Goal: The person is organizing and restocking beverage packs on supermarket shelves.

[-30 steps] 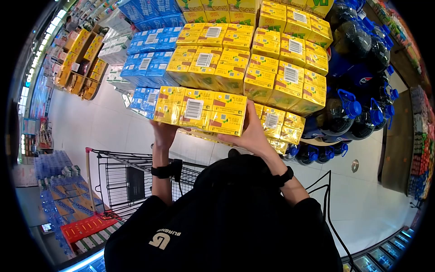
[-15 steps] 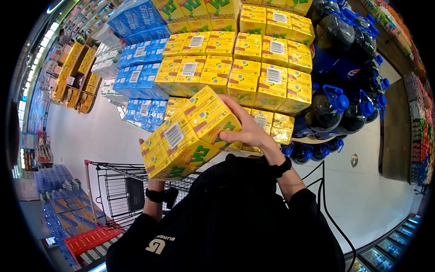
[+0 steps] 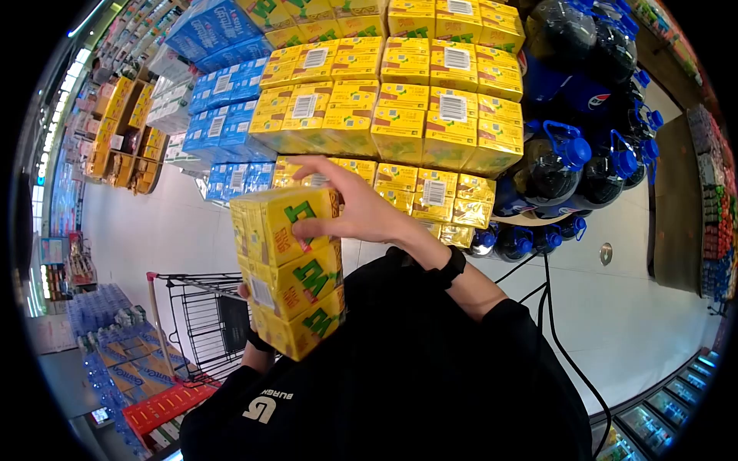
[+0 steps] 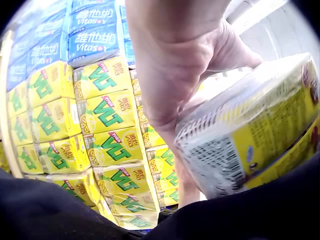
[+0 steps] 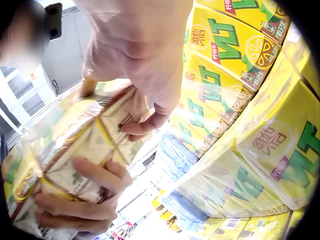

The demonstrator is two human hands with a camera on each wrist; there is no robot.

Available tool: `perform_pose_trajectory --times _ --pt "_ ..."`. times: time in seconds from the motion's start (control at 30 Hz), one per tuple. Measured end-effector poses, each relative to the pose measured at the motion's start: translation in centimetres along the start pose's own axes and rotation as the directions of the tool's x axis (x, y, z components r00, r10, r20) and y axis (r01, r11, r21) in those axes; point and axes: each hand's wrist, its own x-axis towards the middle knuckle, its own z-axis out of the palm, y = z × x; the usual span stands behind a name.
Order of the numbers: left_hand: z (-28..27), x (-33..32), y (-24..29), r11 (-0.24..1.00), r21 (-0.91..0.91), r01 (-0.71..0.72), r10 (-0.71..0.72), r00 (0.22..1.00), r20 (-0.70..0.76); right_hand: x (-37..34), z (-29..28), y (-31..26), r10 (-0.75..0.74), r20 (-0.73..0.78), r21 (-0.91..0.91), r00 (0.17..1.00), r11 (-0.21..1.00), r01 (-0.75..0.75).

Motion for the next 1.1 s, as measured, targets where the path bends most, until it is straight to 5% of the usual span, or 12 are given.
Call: perform_pose_trajectory --times 0.07,0.4,0.57,0.67,0.8,0.87,1.1 --pt "1.1 0.0 -0.5 0.997 0.058 -0.052 0.053 0.998 -0.019 0.3 1.1 1.3 -0.048 -0.094 0.104 0.994 0.993 0.058" --pt "6.4 3.8 0.6 0.911 0.191 -0.365 0.357 0.931 0.074 -5.1 2.9 0.4 0.138 -0.005 0.122 0.990 0.983 -0.136" --pt "6.9 5.6 0.1 0.909 0.063 -0.411 0.400 0.905 0.144 -6.6 3.4 0.9 -0.004 -0.134 0.217 0.991 0.976 0.034" --pt "7.5 6.1 -0.6 0.898 0.069 -0.434 0.432 0.901 0.037 -6.8 4.1 0.8 0.032 -0.159 0.188 0.987 0.982 -0.002" --pt "10.0 6.4 0.3 0.846 0.259 -0.465 0.482 0.876 0.000 -7.0 3.9 0.9 0.110 -0.226 0.262 0.968 0.964 -0.048" --pt "8.6 6.4 0.5 0.778 0.413 -0.474 0.479 0.872 0.099 -7.4 3.6 1.1 0.138 -0.248 0.306 0.959 0.950 -0.057" --pt "7.9 6.0 0.1 0.781 0.443 -0.441 0.476 0.879 0.035 -7.8 2.5 -0.1 0.136 -0.277 0.282 0.951 0.958 -0.055"
